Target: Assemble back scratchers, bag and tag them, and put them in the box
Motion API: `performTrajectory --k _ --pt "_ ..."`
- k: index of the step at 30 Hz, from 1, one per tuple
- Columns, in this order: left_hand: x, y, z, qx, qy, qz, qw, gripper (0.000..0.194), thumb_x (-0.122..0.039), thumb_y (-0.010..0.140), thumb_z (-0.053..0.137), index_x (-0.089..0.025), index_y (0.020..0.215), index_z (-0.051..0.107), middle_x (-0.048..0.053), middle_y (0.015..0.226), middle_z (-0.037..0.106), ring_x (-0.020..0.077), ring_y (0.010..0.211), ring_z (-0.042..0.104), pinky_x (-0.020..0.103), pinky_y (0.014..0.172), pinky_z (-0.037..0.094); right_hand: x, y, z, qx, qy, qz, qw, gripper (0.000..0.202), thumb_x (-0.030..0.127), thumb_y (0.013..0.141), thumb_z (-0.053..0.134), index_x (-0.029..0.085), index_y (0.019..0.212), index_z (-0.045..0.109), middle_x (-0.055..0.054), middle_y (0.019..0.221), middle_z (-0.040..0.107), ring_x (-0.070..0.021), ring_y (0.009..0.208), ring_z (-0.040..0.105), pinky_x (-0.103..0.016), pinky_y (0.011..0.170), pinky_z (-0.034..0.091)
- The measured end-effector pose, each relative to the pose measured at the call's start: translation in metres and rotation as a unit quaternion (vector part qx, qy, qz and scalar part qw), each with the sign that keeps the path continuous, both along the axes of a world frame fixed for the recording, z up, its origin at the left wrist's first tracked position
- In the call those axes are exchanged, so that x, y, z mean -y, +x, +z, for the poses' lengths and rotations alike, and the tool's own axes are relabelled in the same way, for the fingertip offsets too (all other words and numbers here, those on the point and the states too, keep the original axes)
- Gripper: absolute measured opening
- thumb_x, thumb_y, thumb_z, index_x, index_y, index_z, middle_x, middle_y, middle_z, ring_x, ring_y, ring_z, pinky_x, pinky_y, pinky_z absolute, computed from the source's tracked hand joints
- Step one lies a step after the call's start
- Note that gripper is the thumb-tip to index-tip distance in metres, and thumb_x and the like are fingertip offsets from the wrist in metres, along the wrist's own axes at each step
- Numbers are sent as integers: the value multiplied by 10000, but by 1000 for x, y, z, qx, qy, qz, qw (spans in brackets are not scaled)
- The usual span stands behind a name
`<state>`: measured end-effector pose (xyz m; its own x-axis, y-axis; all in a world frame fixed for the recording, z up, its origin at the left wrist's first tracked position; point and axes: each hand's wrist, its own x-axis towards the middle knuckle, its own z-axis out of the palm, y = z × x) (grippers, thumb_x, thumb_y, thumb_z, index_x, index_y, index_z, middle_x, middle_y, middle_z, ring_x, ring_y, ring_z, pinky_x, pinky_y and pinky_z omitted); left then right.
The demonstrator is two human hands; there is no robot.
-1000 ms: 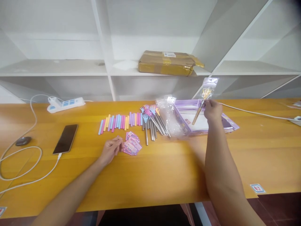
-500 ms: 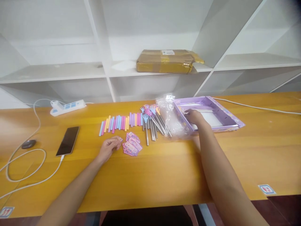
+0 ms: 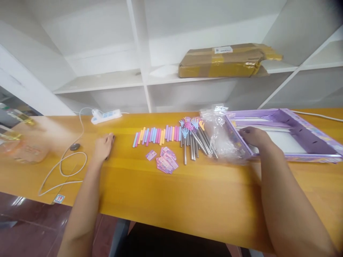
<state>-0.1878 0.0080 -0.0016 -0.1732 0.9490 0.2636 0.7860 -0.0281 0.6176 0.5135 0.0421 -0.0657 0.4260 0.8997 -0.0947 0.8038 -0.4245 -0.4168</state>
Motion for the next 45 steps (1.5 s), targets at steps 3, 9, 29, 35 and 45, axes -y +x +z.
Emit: performTrajectory --k 3,9,29,35,45 --pt "-1 -24 -14 -125 -36 104 986 498 -543 752 694 -128 1025 654 292 1190 699 517 1290 564 583 1100 417 1 -1 1 -9 -6 -6 1000 165 307 866 614 248 757 723 -151 792 751 -284 757 643 -403 751 413" --pt "-8 -42 -48 -279 -94 167 941 927 -576 810 641 69 1457 479 402 1438 590 526 1392 546 579 1178 401 0 -3 0 16 -9 -22 1000 191 348 870 627 218 866 767 -181 913 776 -288 769 618 -405 774 425" --pt "75 200 -56 -94 -22 -358 929 277 -179 726 739 -226 550 530 59 664 603 227 674 566 354 647 357 30 -83 98 57 191 12 980 324 389 911 582 213 1079 796 -107 916 779 -266 840 678 -381 838 494" --pt "75 198 -64 -44 -6 -426 903 387 -174 784 662 -242 508 399 17 570 501 176 570 432 343 607 306 36 -105 104 63 161 50 984 351 420 923 558 220 1095 789 -108 944 790 -281 904 698 -384 863 489" --pt "67 182 -68 -20 154 -399 904 485 -159 913 592 -221 556 269 -47 531 336 121 509 269 311 520 184 33 -107 101 64 141 38 987 309 429 867 563 234 992 767 -84 791 747 -265 709 652 -407 813 486"
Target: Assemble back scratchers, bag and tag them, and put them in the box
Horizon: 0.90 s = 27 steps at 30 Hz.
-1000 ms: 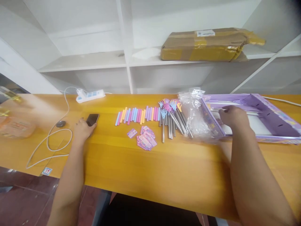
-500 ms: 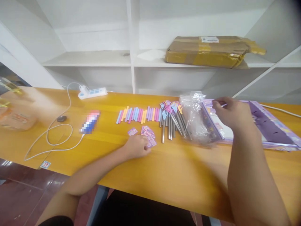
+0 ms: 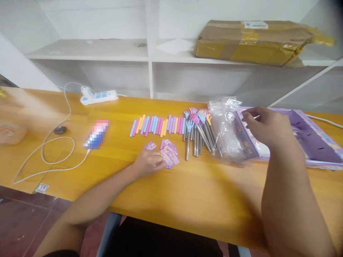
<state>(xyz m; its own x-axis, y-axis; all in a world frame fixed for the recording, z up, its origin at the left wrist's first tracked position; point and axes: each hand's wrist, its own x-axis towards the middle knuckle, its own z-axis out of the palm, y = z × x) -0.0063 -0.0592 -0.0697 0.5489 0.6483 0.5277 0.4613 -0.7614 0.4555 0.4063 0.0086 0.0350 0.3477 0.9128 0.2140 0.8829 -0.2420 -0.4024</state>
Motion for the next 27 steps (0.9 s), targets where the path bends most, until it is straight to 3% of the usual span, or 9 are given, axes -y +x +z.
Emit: performTrajectory --k 3,8,13,17,22,27 --pt "0 0 1 0 38 7 999 447 -101 904 554 -215 593 253 -58 544 329 108 512 284 295 506 203 -1 -4 0 2 -12 0 1000 315 419 864 567 230 1008 774 -88 822 761 -262 732 669 -399 842 494" --pt "0 -1 4 -8 24 41 999 330 -109 802 575 -238 656 308 -58 600 412 110 553 381 266 521 279 -1 -11 0 -2 -11 7 1000 315 378 869 581 220 1046 788 -113 942 797 -270 854 704 -371 852 492" --pt "-4 -5 2 -4 61 16 998 440 -91 872 556 -229 614 228 -64 542 321 109 508 296 292 508 229 -2 -11 -3 11 -18 21 1000 315 363 903 583 208 1077 795 -116 924 797 -257 837 682 -359 845 474" --pt "-5 -8 3 -19 107 6 994 479 -81 899 586 -223 592 248 -63 534 320 115 506 272 311 507 217 -2 -10 -4 12 -21 32 999 312 350 927 575 205 1097 793 -110 900 796 -247 801 663 -359 839 464" --pt "-5 -8 2 -28 96 32 994 467 -108 915 588 -220 578 285 -66 525 337 106 500 291 296 505 249 1 -11 -2 20 -19 42 999 323 356 949 562 197 1118 787 -118 921 799 -261 871 682 -356 854 465" --pt "-6 -7 4 -15 58 42 997 339 -103 808 587 -230 617 337 -63 564 407 106 523 363 273 515 290 4 -17 3 9 -30 66 997 341 370 959 541 192 1131 776 -133 1061 813 -261 883 685 -355 830 461"
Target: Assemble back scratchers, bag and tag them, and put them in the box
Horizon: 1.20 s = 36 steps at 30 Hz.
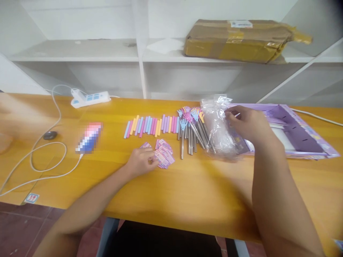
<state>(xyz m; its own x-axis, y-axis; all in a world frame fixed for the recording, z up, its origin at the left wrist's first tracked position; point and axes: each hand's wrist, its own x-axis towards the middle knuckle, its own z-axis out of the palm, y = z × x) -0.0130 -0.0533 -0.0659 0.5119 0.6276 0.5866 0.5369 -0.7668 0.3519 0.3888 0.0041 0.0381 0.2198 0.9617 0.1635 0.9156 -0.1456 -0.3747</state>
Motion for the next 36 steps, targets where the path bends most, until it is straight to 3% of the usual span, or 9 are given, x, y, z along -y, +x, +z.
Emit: performTrajectory --k 5,12,18,24,28,31,36 --pt "-2 0 1 9 -23 -15 1000 351 -90 810 570 -231 623 309 -62 573 381 109 532 363 273 535 299 0 1 -5 25 -51 40 998 309 395 976 528 201 1026 762 -115 978 806 -248 804 669 -347 747 440" --pt "-4 -2 2 29 11 -30 999 454 -54 899 571 -222 606 268 -67 554 311 110 517 282 303 523 233 -10 -17 -34 49 -104 136 984 272 424 1002 571 224 967 751 -76 959 815 -244 823 707 -341 741 468" --pt "-3 1 0 20 7 -6 1000 513 -103 998 588 -206 585 302 -71 546 292 106 495 277 313 506 224 -12 -51 -51 113 -151 147 971 294 482 1005 631 222 895 713 -90 969 791 -248 867 697 -329 711 435" --pt "-9 -1 -4 20 -58 22 998 493 -147 1010 530 -221 592 280 -66 571 312 112 526 334 282 574 351 -15 -57 -62 147 -147 142 968 251 437 1016 609 219 946 713 -103 978 771 -256 892 688 -329 723 435" --pt "-20 -11 1 17 -74 51 996 417 -133 955 536 -235 634 290 -61 602 346 116 544 358 286 552 312 -15 -57 -64 149 -140 146 968 226 407 1016 597 222 924 691 -96 980 770 -252 890 689 -320 698 411" --pt "-36 -28 9 13 -61 109 992 382 -133 879 571 -244 656 282 -52 627 368 132 571 372 298 577 319 -15 -57 -65 147 -134 151 968 210 394 1014 594 218 940 681 -98 984 769 -247 878 689 -320 685 400" --pt "-72 -73 12 32 -85 323 942 179 -183 822 638 -252 880 483 20 888 575 213 814 584 352 796 507 -16 -56 -67 137 -121 152 971 188 378 1009 595 213 1016 685 -99 977 765 -243 883 687 -317 694 405"
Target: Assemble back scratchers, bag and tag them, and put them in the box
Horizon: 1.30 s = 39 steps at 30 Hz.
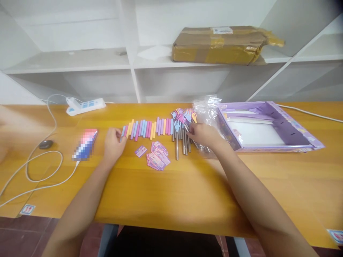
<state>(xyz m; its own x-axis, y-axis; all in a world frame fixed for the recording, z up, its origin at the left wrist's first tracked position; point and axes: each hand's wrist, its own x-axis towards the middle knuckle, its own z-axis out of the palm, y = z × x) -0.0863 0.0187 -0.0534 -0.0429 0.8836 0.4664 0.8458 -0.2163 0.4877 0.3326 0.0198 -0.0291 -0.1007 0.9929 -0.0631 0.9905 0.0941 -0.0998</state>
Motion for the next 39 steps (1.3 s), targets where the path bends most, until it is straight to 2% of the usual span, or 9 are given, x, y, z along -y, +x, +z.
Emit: performTrajectory --k 4,10,17,24,28,30,33,35,39 --pt "-21 -22 -12 -8 -52 67 996 247 -228 860 624 -204 1095 551 130 1110 644 313 1086 645 474 1038 530 0 -1 1 -2 -5 -2 1000 190 386 1017 597 215 1012 680 -99 973 767 -248 884 691 -317 691 403" --pt "-31 -27 -23 5 -120 57 991 275 -291 928 592 -191 1184 577 109 1039 736 305 980 717 456 990 562 0 -1 7 -5 -1 -32 999 355 508 1082 508 203 1006 671 -137 990 776 -281 870 717 -339 706 426" --pt "-32 -29 -21 1 -131 54 990 320 -334 926 616 -180 1207 609 114 1061 770 290 930 734 434 931 580 -3 1 4 3 26 -87 996 406 431 1094 466 113 1250 666 -247 1132 777 -338 968 755 -376 793 491" --pt "-29 -28 -15 -14 -124 64 990 307 -229 818 676 -168 1119 692 132 1027 726 341 1031 703 486 1029 558 -2 -2 7 -7 22 -116 993 327 362 1025 521 127 1032 750 -234 992 790 -345 924 755 -377 749 499" --pt "-15 -14 -3 -13 -54 37 998 267 -197 906 583 -182 1140 710 133 1113 656 314 1045 682 466 1025 557 1 6 29 -102 118 -146 977 269 399 990 550 186 962 713 -168 938 780 -314 884 727 -380 757 496" --pt "-4 -1 3 -10 -16 -17 1000 255 -206 964 549 -186 1162 707 120 1107 635 293 1027 674 439 977 567 4 11 45 -185 211 -152 948 234 394 988 542 208 934 673 -124 911 758 -275 864 705 -372 777 498" --pt "17 22 7 -4 -2 -134 991 256 -259 1058 510 -206 1229 692 107 1153 657 259 1041 671 388 940 567 16 5 57 -386 290 -150 863 200 432 1002 528 247 986 604 -36 806 663 -198 736 634 -316 681 482" --pt "31 37 7 -8 -25 -222 975 271 -279 1091 499 -221 1284 681 100 1179 690 244 1056 680 370 945 563 30 -11 48 -553 243 -135 785 243 516 1010 539 275 976 551 23 704 552 -150 578 517 -265 540 404" --pt "52 60 -2 -13 -95 -348 933 301 -290 1123 483 -231 1349 673 85 1169 736 224 1053 708 346 943 564 65 -50 -1 -766 33 -109 633 434 631 903 723 260 866 501 77 617 480 -72 425 293 -219 402 218"
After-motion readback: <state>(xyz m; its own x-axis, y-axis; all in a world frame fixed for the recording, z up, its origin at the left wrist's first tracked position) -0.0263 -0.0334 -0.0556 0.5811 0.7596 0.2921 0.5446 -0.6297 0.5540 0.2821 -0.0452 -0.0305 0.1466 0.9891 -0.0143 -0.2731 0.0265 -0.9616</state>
